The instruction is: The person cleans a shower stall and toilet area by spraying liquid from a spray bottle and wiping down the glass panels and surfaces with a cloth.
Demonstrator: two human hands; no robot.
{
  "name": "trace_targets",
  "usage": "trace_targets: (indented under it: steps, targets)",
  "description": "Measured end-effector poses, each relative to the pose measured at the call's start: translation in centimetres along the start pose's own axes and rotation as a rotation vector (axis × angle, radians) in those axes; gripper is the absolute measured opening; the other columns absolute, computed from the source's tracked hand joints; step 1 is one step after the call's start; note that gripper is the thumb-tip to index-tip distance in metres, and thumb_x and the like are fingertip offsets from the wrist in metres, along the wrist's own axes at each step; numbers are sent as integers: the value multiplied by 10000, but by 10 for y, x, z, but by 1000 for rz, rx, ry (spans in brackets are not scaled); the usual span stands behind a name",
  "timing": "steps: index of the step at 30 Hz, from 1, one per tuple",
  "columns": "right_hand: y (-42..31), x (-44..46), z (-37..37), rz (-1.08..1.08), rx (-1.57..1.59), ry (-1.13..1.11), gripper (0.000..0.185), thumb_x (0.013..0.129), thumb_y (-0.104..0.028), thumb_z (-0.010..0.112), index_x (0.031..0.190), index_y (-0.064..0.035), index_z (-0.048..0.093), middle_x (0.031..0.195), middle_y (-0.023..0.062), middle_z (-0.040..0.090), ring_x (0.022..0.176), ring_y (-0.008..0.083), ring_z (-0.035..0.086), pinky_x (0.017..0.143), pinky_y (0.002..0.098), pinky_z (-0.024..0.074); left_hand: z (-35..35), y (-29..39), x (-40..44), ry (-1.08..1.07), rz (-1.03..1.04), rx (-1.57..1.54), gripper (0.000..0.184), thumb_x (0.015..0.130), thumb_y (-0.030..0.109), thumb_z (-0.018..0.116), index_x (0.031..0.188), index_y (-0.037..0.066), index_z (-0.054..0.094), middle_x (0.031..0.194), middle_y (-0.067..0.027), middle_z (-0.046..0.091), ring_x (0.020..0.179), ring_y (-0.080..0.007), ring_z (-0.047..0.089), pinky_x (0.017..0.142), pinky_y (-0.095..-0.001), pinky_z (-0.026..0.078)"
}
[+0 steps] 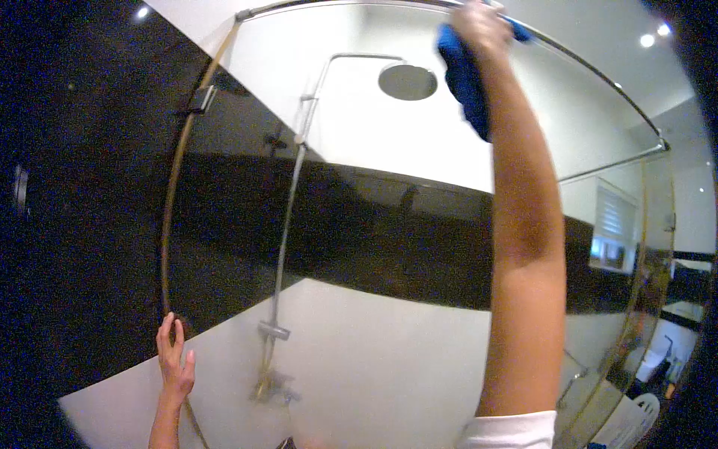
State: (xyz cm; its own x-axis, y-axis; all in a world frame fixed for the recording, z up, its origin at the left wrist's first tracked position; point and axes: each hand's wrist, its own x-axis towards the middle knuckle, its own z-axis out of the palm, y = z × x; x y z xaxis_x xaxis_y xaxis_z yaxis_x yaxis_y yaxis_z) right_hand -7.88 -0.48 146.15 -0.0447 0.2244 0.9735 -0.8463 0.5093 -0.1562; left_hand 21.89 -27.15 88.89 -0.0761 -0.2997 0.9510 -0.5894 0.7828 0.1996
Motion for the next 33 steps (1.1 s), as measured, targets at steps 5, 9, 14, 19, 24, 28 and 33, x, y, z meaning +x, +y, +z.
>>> trace_targets:
  steps: [5, 9, 14, 19, 24, 28, 33]
  targets:
    - [-179, -80, 44, -433, 44, 43, 258, 781, -156, 528, 980, -63, 664, 1240, 168, 475, 1160, 345, 442, 875, 412, 452, -19, -14, 6, -92, 102, -20, 647, 681, 54, 559, 1313, 60, 421, 1370, -170, 354, 1243, -364, 360, 1020, -446, 304]
    - [-263, -86, 71, -633, 130, -35, 279, 799, -180, 521, 1018, -76, 659, 1316, 75, 445, 1258, 320, 338, 986, 465, 309, -26, -33, 9, -150, 172, -52, 613, 671, 46, 565, 1274, 64, 453, 1361, -160, 373, 1226, -356, 388, 989, -431, 354]
    - [-310, -95, 91, -821, -17, -31, 369, 815, -214, 473, 1146, -90, 581, 1283, 59, 479, 1242, 283, 350, 966, 499, 296, -30, -48, 9, -191, 248, -130, 640, 630, -37, 547, 1259, 5, 433, 1327, -193, 406, 1213, -380, 405, 1000, -448, 362]
    - [-274, -177, 104, -1377, 101, 291, 240, 714, -163, 608, 949, -169, 658, 1175, 5, 533, 1128, 266, 449, 794, 453, 436, -30, -53, 7, -192, 268, -179, 645, 637, -22, 555, 1268, 5, 421, 1312, -208, 418, 1212, -387, 405, 988, -469, 364]
    - [-257, -95, 99, -1119, -168, 175, 235, 764, -220, 539, 960, -230, 668, 1261, -14, 501, 1180, 292, 427, 881, 522, 358, -32, -59, 5, -210, 293, -173, 637, 645, 0, 565, 1267, 10, 427, 1304, -213, 424, 1206, -384, 414, 982, -480, 361]
    - [-275, -42, 95, -610, -114, 77, 287, 807, -177, 479, 1027, -98, 646, 1224, 73, 514, 1189, 302, 402, 936, 491, 340, -44, -49, 16, -242, 252, -244, 575, 633, 10, 571, 1198, -25, 471, 1305, -231, 417, 1215, -409, 400, 1006, -492, 327]
    - [-337, -89, 119, -935, -178, 199, 232, 800, -187, 496, 950, -143, 667, 1113, 37, 590, 1138, 279, 469, 912, 503, 378, -42, -55, 13, -231, 279, -232, 567, 639, 8, 566, 1198, -21, 473, 1299, -235, 422, 1202, -406, 417, 998, -485, 341]
